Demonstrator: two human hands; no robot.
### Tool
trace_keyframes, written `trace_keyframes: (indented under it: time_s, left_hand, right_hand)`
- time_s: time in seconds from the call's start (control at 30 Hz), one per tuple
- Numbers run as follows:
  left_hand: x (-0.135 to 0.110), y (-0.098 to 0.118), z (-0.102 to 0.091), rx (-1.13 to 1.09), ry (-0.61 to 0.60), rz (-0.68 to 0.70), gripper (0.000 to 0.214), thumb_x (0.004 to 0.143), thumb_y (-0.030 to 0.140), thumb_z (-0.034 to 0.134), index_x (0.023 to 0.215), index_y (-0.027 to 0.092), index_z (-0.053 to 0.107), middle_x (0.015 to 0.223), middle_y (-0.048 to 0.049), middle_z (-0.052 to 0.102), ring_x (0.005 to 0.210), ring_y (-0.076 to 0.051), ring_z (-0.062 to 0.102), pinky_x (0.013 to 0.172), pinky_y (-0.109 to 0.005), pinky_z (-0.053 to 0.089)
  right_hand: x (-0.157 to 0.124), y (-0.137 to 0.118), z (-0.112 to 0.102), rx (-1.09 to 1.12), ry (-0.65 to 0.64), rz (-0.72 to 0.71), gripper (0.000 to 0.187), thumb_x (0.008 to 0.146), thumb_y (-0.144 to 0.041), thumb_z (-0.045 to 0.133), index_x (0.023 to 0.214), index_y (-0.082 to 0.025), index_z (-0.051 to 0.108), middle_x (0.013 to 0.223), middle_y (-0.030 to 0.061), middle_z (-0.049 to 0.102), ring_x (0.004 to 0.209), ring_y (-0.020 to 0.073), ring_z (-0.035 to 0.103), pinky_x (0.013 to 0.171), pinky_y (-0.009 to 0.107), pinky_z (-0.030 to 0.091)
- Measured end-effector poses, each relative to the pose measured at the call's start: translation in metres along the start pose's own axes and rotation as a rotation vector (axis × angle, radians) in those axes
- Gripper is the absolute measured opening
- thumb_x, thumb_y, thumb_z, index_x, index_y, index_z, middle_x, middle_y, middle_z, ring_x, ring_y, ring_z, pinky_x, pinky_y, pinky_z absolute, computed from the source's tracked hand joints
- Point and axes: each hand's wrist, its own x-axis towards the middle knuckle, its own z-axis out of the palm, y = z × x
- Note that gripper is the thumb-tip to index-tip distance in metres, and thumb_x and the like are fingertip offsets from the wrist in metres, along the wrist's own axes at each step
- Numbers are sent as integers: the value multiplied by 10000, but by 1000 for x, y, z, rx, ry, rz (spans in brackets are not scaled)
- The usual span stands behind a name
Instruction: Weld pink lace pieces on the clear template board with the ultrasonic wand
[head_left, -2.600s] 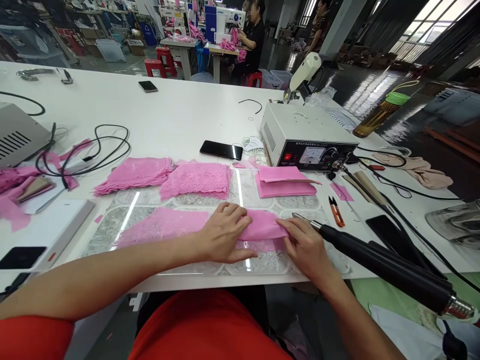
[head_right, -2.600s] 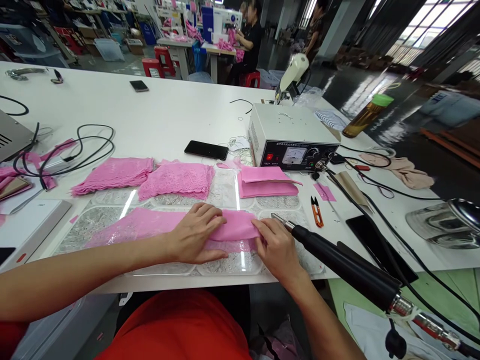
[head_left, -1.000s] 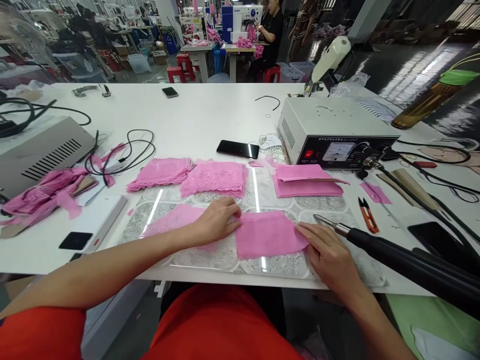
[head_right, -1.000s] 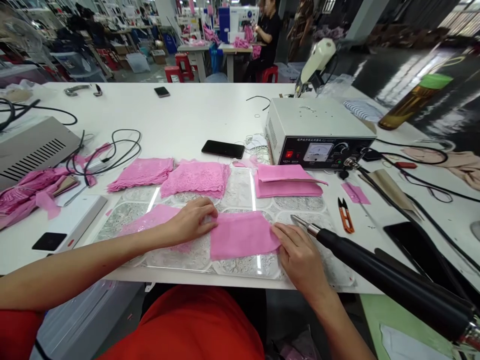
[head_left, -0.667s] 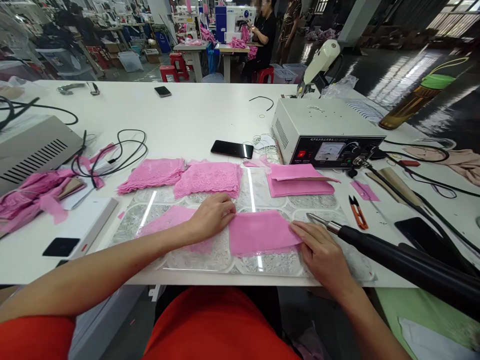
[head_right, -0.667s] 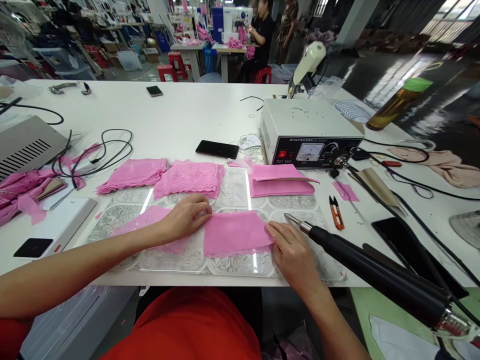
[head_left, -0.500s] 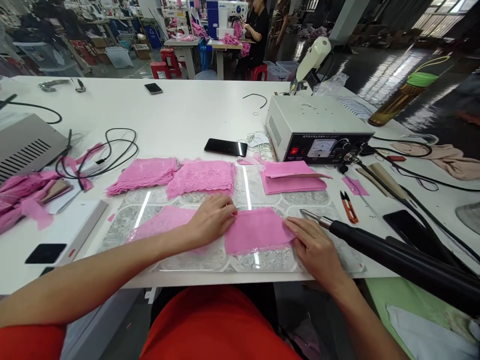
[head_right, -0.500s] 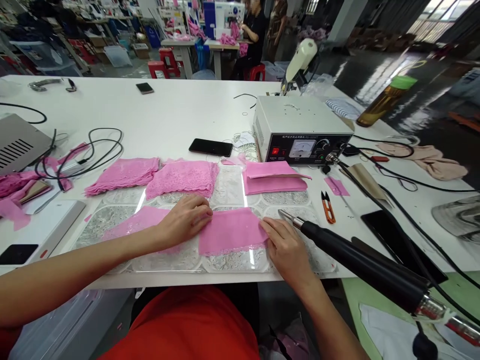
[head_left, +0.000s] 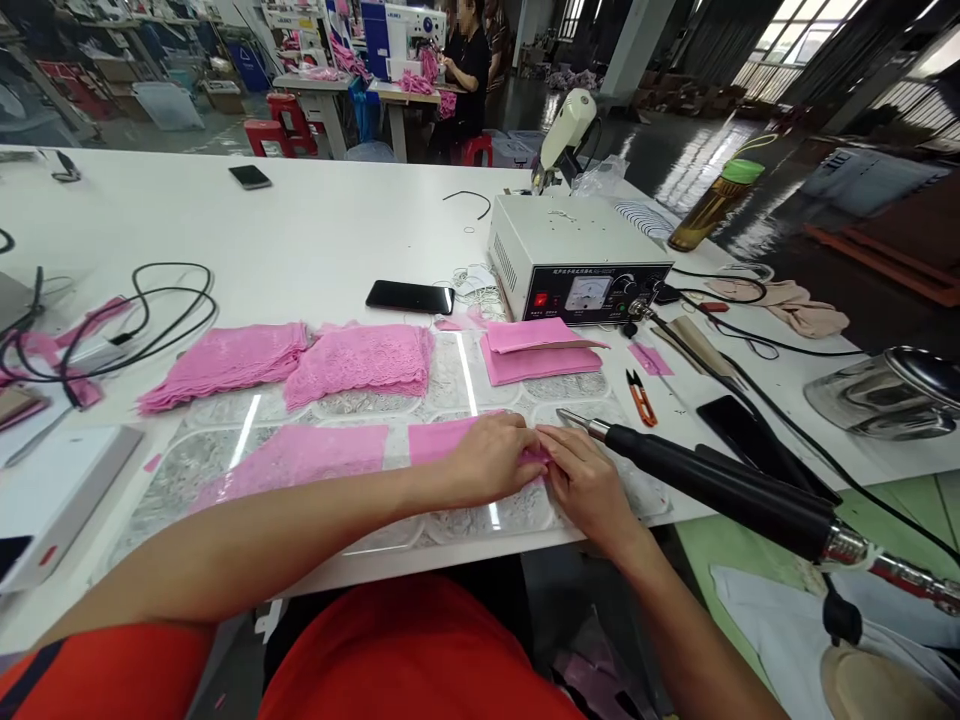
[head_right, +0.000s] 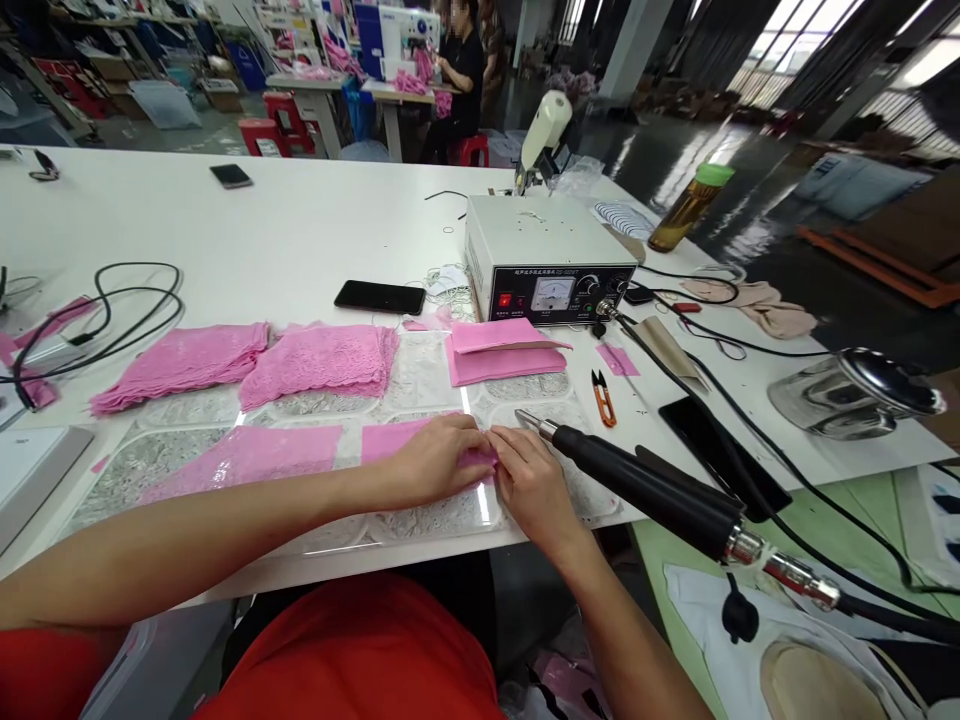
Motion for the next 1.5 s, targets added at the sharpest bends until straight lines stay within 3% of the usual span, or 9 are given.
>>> trace_keyframes:
  time_s: [0.37,0.57,0.77,1.03,1.37,1.5]
  left_hand:
    - [4,-5,10,-96,41,-14,132,830,140,615,731,180,694,768,-15,657,777,-166,595,740,-274,472]
    - [3,-5,10,-151,44,-24,36,774,196,701,746,177,712,758,-15,664,773,-169,592,738,-269,460]
    - [5,-4,12,-186,60,-70,128,799,124,615,718,166,704,736,-17,655,730,-154,576,707,-254,442]
    - [3,0,3,-223,49,-87,115,788,185,640,690,158,693,713,-19,647,700,-150,569,660,-241,424]
    - [3,-3,5,-227,31,-83,204,828,128,560,650,144,657,691,-23,627,666,-135,532,634,-235,383]
    - [2,-5,4,-234,19,-75,234,840,135,541,635,147,654,673,-18,609,656,-130,523,618,-229,373]
  right_hand:
    - [4,-1,-1,-32,24,-33,342,856,-52,473,1122,-182,644,1053,82,717,978,196,658,860,373,589]
    - [5,-1,-1,-31,17,-38,353,858,-61,481,1160,-178,622,1055,84,714,979,198,653,858,376,588]
    - [2,-1,2,-14,19,4,386,860,-72,461,1198,-192,604,1077,90,703,999,214,651,871,402,584]
    - [-1,-1,3,-16,7,68,412,860,-120,477,1259,-185,556,1157,117,678,1085,250,639,939,456,549]
    - [3,-6,1,-14,119,98,177,863,-132,522,958,-193,660,1007,94,722,941,217,683,856,403,576]
    - [4,-7,-5,93,128,119,190,858,-121,525,955,-204,665,1002,77,725,936,195,688,849,377,581]
